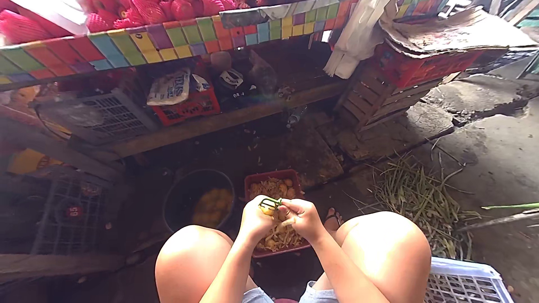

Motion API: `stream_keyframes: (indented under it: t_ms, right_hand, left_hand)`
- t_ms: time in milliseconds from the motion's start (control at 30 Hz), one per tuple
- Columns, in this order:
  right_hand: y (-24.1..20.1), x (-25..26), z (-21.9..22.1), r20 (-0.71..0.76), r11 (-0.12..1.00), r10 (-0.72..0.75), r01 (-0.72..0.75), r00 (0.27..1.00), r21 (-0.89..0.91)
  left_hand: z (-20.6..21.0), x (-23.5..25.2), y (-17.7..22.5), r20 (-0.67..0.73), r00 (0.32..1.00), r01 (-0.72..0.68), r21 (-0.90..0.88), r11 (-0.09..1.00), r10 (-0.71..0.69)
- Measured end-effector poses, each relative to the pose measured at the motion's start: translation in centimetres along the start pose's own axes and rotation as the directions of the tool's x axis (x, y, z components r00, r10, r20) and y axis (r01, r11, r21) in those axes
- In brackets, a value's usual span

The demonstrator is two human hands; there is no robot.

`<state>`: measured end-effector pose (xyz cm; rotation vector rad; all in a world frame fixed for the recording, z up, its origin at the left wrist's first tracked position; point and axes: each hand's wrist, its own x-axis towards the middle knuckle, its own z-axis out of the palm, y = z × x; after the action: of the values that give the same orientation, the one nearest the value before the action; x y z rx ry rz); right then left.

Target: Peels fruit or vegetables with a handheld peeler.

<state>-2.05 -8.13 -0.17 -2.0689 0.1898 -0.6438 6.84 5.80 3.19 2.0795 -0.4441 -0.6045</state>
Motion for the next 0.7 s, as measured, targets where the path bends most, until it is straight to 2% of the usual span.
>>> stream_keyframes:
  t_ms: [67, 133, 167, 233, 300, 400, 467, 567, 633, 700]
  right_hand:
    - [0.7, 0.5, -0.8, 0.014, 0.986, 0.069, -0.066, 0.998, -0.152]
    - [1.2, 1.1, -1.1, 0.015, 0.979, 0.158, -0.155, 0.987, -0.136]
    - [1.0, 1.2, -0.9, 0.002, 0.985, 0.156, -0.156, 0.988, -0.078]
    - [0.0, 0.8, -0.5, 0.009, 0.998, 0.068, -0.068, 0.998, -0.001]
    - [-0.5, 0.4, -0.3, 0.029, 1.0, -0.016, 0.016, 0.999, -0.027]
    - [0.7, 0.8, -1.1, 0.06, 0.971, 0.096, -0.08, 0.994, -0.225]
    - [1.0, 1.2, -1.2, 0.05, 0.976, 0.156, -0.146, 0.987, -0.164]
    - [-0.2, 0.8, -0.6, 0.022, 0.999, 0.037, -0.037, 0.999, -0.013]
    - [-0.5, 0.3, -0.2, 0.032, 0.999, -0.03, 0.031, 0.999, -0.042]
    - [0.2, 0.4, -0.7, 0.053, 0.986, 0.059, -0.05, 0.997, -0.16]
  left_hand:
    - [0.1, -0.2, 0.1, 0.044, 0.999, -0.006, 0.004, 1.0, 0.006]
    - [0.1, -0.3, 0.3, 0.056, 0.998, -0.008, -0.001, 1.0, 0.008]
    - [0.0, -0.1, 0.3, 0.047, 0.999, 0.005, 0.012, 1.0, -0.005]
    - [0.0, 0.2, 0.5, 0.026, 0.998, 0.05, 0.048, 0.998, -0.052]
    - [0.1, 0.3, 0.5, 0.0, 0.999, 0.053, 0.064, 0.997, -0.053]
    - [0.3, -0.1, 0.4, 0.035, 0.999, 0.022, 0.074, 0.997, -0.024]
    - [0.1, -0.1, 0.3, 0.029, 0.999, 0.021, 0.077, 0.997, -0.024]
    - [-0.1, 0.3, 0.4, 0.001, 0.997, 0.079, 0.104, 0.991, -0.079]
    - [0.1, 0.2, 0.1, -0.024, 0.999, 0.029, 0.077, 0.997, -0.027]
    - [0.1, 0.0, -0.1, 0.006, 1.0, -0.007, 0.034, 0.999, 0.007]
